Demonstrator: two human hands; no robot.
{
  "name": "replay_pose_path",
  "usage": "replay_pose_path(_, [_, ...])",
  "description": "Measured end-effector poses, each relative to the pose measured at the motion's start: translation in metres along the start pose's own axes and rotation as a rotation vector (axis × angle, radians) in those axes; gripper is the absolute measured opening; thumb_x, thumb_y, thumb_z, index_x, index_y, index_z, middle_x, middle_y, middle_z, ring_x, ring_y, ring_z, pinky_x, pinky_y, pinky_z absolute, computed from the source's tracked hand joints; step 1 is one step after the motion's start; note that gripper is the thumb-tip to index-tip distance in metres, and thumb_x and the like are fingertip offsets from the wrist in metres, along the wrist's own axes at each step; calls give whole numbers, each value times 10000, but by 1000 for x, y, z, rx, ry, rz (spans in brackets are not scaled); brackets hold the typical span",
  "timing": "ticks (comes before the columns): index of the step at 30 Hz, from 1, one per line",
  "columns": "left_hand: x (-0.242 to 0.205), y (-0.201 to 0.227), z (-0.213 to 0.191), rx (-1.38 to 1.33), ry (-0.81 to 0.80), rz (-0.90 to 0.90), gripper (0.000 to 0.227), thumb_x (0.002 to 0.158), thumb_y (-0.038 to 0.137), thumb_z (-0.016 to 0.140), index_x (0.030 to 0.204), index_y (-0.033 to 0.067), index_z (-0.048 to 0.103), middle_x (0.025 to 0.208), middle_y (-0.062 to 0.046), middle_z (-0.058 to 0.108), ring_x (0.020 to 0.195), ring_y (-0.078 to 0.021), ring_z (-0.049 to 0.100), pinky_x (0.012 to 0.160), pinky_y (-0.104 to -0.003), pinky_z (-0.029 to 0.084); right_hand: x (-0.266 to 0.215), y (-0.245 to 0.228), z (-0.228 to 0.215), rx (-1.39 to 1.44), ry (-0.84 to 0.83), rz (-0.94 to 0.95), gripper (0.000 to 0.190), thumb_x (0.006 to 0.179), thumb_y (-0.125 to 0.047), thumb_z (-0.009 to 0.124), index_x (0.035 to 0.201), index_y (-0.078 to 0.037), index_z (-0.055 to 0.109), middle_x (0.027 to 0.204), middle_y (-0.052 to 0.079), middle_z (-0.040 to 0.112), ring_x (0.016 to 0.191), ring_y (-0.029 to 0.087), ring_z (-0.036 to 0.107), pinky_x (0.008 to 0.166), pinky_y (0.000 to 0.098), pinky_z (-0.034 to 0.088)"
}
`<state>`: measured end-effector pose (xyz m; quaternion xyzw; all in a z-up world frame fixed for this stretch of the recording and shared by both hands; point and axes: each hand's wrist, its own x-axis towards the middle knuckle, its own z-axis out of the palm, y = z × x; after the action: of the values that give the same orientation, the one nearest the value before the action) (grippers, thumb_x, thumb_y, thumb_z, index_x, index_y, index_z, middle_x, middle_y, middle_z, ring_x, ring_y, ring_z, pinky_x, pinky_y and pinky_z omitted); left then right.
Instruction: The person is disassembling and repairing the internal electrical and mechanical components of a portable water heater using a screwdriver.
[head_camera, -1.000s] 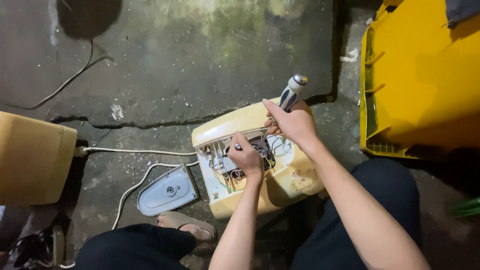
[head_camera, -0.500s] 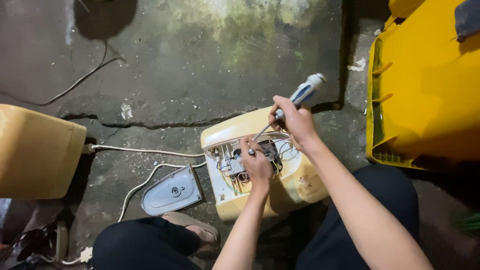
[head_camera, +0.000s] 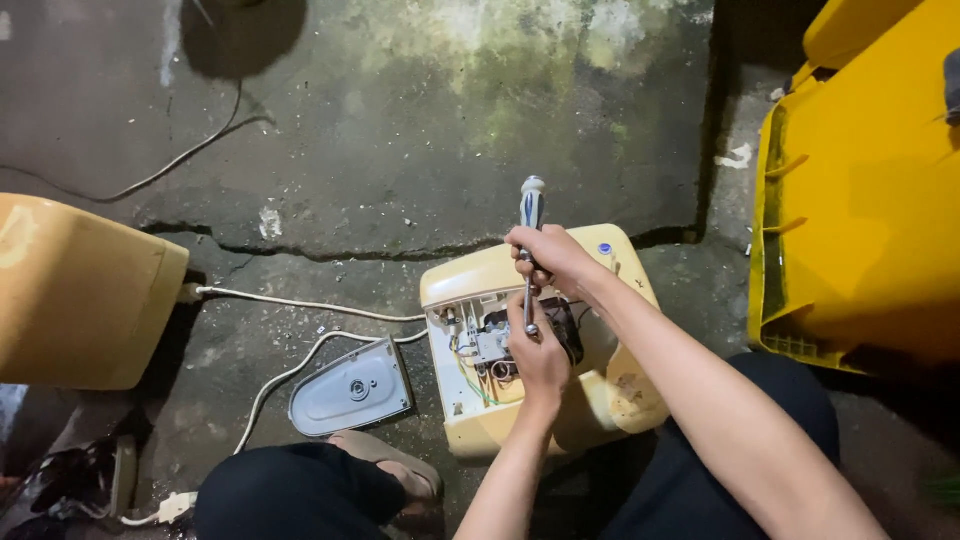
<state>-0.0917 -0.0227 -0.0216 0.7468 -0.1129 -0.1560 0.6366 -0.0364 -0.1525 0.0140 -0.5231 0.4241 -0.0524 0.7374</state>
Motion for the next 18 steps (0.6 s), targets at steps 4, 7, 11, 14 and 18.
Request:
replay_pose_path(4, [1, 1, -1, 1, -12, 9, 240, 1051, 292, 448, 1166, 195, 636, 965, -158, 760, 915, -424, 723, 877, -480, 539, 2, 0, 7, -8, -9, 24, 184, 790, -234, 632, 746, -64, 578, 506, 14, 408, 372, 77, 327, 365, 258, 263])
replay_pose_path(7, [1, 5, -5, -2, -17, 10, 241, 1070, 291, 425, 1103, 191, 642, 781, -173, 711, 758, -410, 708, 793, -470, 552, 0, 5, 10, -82, -33, 20, 179, 786, -229, 630, 734, -67, 574, 504, 6, 402, 373, 68, 310, 378, 232, 228])
replay_pose_path(11, [4, 1, -3, 49, -25, -17, 238, 1062, 376, 446, 1072, 201, 606, 767, -207, 690, 764, -446, 686, 784, -466, 527, 7, 16, 11, -166, -72, 12, 224, 785, -276, 666, 725, -67, 617, 517, 26, 475, 418, 65, 407, 408, 208, 235])
replay_pose_path(14, [14, 24, -10, -9, -83, 1, 296, 1066, 364, 401, 1182, 157, 578, 915, -246, 720, 889, -461, 697, 862, -504, 521, -15, 1, 14, -210, -101, -36, 264, 760, -337, 704, 729, -79, 658, 532, 72, 557, 450, 121, 468, 443, 246, 283])
replay_pose_path(18, [14, -16, -18, 52, -199, 23, 348, 1068, 319, 400, 1294, 95, 540, 1054, -323, 702, 1045, -562, 638, 934, -593, 475, -56, -15, 17, -165, -86, -87, 292, 755, -331, 758, 748, -39, 770, 659, 107, 651, 599, 180, 571, 591, 270, 421])
